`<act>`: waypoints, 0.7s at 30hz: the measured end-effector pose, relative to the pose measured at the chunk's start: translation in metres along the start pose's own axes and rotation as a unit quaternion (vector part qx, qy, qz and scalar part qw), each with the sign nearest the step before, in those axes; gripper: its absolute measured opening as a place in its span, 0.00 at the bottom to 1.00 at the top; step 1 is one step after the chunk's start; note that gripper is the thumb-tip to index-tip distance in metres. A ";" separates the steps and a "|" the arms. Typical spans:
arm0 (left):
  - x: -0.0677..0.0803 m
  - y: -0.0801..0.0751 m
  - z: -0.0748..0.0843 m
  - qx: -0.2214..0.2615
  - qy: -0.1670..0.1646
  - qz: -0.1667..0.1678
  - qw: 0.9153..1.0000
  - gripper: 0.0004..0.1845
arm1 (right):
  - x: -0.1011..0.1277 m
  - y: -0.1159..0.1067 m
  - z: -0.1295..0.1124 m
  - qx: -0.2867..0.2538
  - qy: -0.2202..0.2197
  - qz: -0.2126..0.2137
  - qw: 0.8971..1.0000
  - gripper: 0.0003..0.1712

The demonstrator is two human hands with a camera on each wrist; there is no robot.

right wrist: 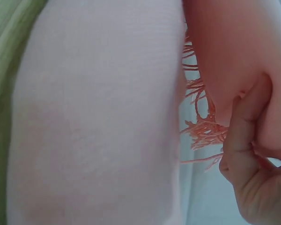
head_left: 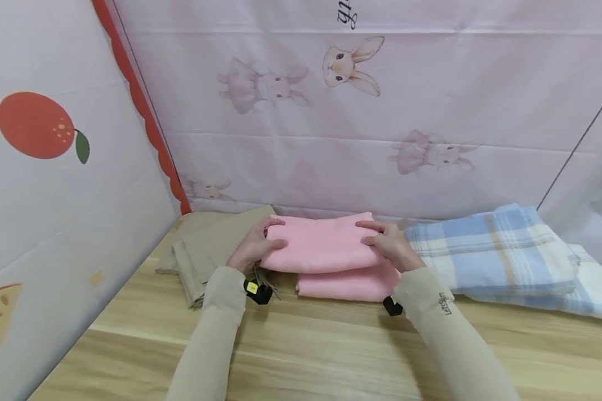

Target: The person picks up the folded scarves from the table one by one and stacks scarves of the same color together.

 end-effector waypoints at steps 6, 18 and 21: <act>0.009 0.000 0.005 -0.005 0.015 -0.003 1.000 0.30 | 0.013 -0.002 -0.002 -0.023 -0.010 -0.020 0.999 0.30; 0.020 0.002 0.018 -0.026 0.020 -0.003 0.999 0.29 | 0.030 -0.007 -0.002 -0.045 -0.022 -0.018 0.999 0.30; 0.023 0.003 0.020 -0.021 0.021 -0.003 1.000 0.29 | 0.035 -0.010 -0.003 -0.044 -0.028 -0.016 0.999 0.29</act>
Point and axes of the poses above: each hand's wrist, its own x-axis away from the middle knuckle, its own y-axis out of the palm, z = x × y, the point moved 4 cm from there along -x, towards the middle knuckle, and after that the axes turned 2 degrees about y, right-handed, at the moved point
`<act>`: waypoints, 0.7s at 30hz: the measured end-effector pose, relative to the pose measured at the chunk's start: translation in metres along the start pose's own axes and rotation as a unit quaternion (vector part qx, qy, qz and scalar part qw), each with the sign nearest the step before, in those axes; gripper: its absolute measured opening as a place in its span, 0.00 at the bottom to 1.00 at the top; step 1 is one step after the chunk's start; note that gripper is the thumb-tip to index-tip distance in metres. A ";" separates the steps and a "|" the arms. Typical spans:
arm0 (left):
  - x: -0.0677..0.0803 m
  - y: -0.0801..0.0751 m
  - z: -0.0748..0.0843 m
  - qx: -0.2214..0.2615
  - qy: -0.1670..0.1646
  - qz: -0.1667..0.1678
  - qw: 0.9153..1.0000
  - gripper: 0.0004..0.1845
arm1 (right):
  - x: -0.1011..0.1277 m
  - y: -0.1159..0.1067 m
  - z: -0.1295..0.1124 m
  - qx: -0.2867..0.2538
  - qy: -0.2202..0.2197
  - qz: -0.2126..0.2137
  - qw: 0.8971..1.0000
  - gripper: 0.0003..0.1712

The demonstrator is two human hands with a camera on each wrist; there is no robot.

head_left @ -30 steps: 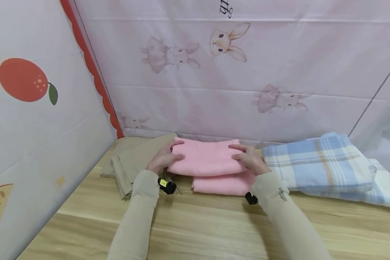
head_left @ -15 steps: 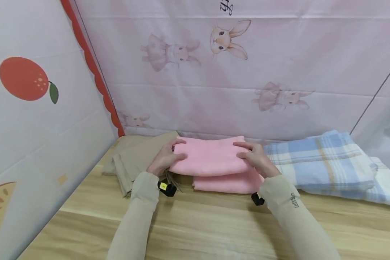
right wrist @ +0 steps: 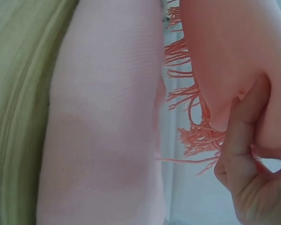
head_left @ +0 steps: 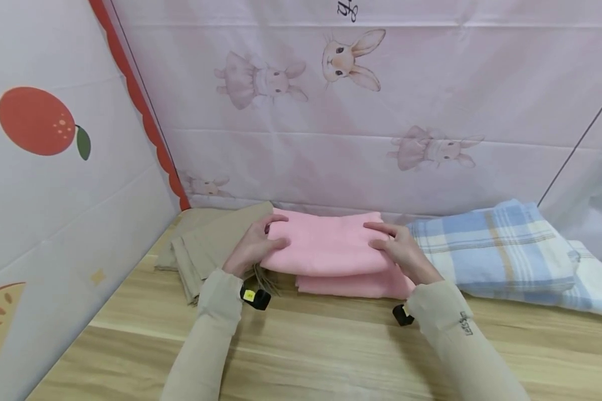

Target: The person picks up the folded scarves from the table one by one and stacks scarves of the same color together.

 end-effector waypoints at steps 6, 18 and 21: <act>0.008 0.004 0.004 0.008 0.015 0.002 1.000 0.29 | 0.011 -0.002 -0.004 0.017 -0.020 0.001 1.000 0.28; 0.016 0.016 0.009 -0.003 0.065 0.002 0.998 0.28 | 0.028 -0.009 0.007 0.016 -0.028 0.002 0.999 0.28; 0.018 0.017 0.010 0.000 0.075 0.000 0.997 0.28 | 0.030 -0.011 0.008 0.015 -0.030 0.011 0.999 0.27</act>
Point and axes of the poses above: each hand's wrist, its own x-axis away from the middle knuckle, its own y-axis out of the palm, z = x × y, the point moved 4 cm from there along -x, towards the middle knuckle, and after that the axes turned 2 degrees about y, right-handed, at the moved point
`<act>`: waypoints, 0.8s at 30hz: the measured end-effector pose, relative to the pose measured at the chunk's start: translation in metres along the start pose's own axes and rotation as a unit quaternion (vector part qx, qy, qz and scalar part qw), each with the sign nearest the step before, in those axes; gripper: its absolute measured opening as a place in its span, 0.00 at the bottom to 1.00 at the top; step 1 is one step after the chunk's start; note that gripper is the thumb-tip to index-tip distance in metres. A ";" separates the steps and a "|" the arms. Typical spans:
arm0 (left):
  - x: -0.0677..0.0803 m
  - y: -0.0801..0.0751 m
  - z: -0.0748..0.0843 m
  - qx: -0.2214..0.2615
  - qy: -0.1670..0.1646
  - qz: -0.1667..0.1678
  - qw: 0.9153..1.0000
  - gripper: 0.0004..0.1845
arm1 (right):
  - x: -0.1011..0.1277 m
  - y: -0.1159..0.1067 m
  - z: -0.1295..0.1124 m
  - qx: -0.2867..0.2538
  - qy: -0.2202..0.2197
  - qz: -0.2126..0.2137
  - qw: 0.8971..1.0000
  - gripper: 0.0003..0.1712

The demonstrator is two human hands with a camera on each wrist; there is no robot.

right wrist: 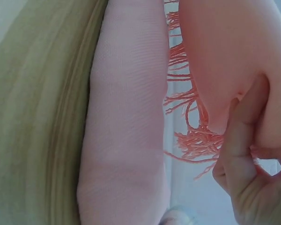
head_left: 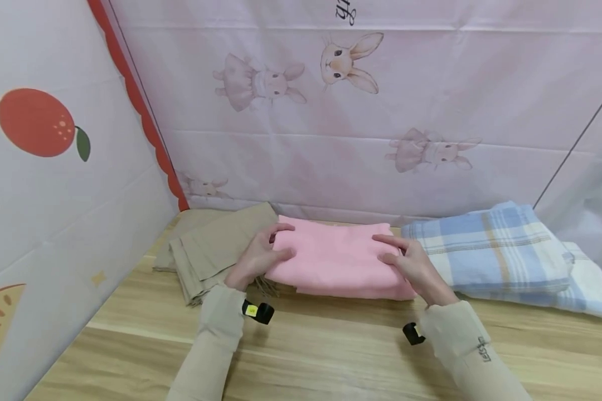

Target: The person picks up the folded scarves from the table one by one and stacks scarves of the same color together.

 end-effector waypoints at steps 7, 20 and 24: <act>0.005 0.002 0.006 0.004 -0.005 -0.011 1.000 0.28 | 0.010 -0.003 -0.001 -0.009 0.003 0.003 1.000 0.27; 0.020 0.008 0.009 0.012 -0.014 -0.023 1.000 0.28 | 0.029 -0.003 0.002 -0.023 0.006 -0.011 1.000 0.28; 0.024 0.010 0.009 0.016 -0.012 -0.024 1.000 0.27 | 0.033 -0.003 0.002 -0.022 0.000 -0.013 1.000 0.28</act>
Point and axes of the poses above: each hand's wrist, its own x-axis away from the middle knuckle, its own y-axis out of the palm, z = x × y, the point moved 4 cm from there along -x, towards the middle knuckle, and after that the axes turned 2 degrees about y, right-handed, at the moved point
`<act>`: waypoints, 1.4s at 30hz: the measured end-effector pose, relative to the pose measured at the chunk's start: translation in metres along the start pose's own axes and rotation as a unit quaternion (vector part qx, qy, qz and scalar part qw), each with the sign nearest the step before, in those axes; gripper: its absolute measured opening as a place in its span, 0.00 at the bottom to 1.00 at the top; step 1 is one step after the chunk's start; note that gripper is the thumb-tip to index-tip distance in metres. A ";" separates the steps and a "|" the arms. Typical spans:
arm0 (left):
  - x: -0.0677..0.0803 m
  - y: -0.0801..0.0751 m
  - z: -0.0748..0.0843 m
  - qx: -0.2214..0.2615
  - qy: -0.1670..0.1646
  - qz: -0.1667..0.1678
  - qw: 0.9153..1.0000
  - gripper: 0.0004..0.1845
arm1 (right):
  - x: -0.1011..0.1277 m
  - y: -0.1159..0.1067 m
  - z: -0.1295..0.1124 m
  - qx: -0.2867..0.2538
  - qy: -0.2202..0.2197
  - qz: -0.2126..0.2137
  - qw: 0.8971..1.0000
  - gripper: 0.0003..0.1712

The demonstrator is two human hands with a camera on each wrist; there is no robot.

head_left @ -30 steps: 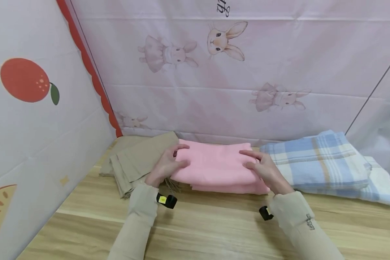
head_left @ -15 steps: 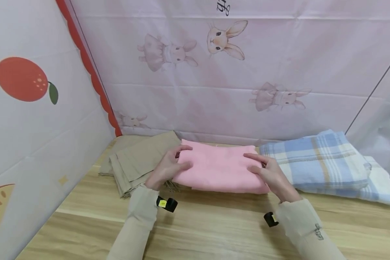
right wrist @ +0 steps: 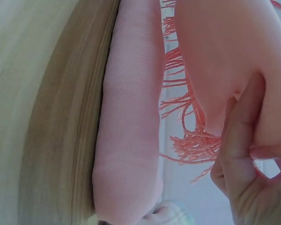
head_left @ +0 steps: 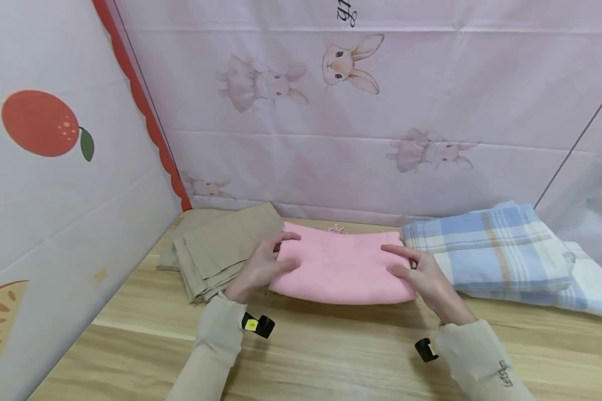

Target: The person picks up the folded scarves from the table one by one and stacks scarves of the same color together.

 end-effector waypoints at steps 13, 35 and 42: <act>0.010 0.007 0.005 -0.033 0.002 -0.005 0.999 0.27 | 0.016 -0.006 0.002 0.011 -0.015 0.002 1.000 0.27; 0.027 0.011 0.007 -0.027 0.050 -0.069 0.996 0.22 | 0.039 -0.012 0.008 -0.008 -0.017 -0.018 1.000 0.28; 0.035 0.014 0.008 -0.014 0.051 -0.104 0.993 0.23 | 0.048 -0.012 0.012 0.012 -0.024 -0.013 1.000 0.27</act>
Point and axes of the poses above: each hand's wrist, its own x-axis away from the middle knuckle, its own y-axis out of the palm, z = x × y, the point moved 4 cm from there along -x, towards the middle knuckle, and after that the axes turned 2 degrees about y, right-handed, at the moved point
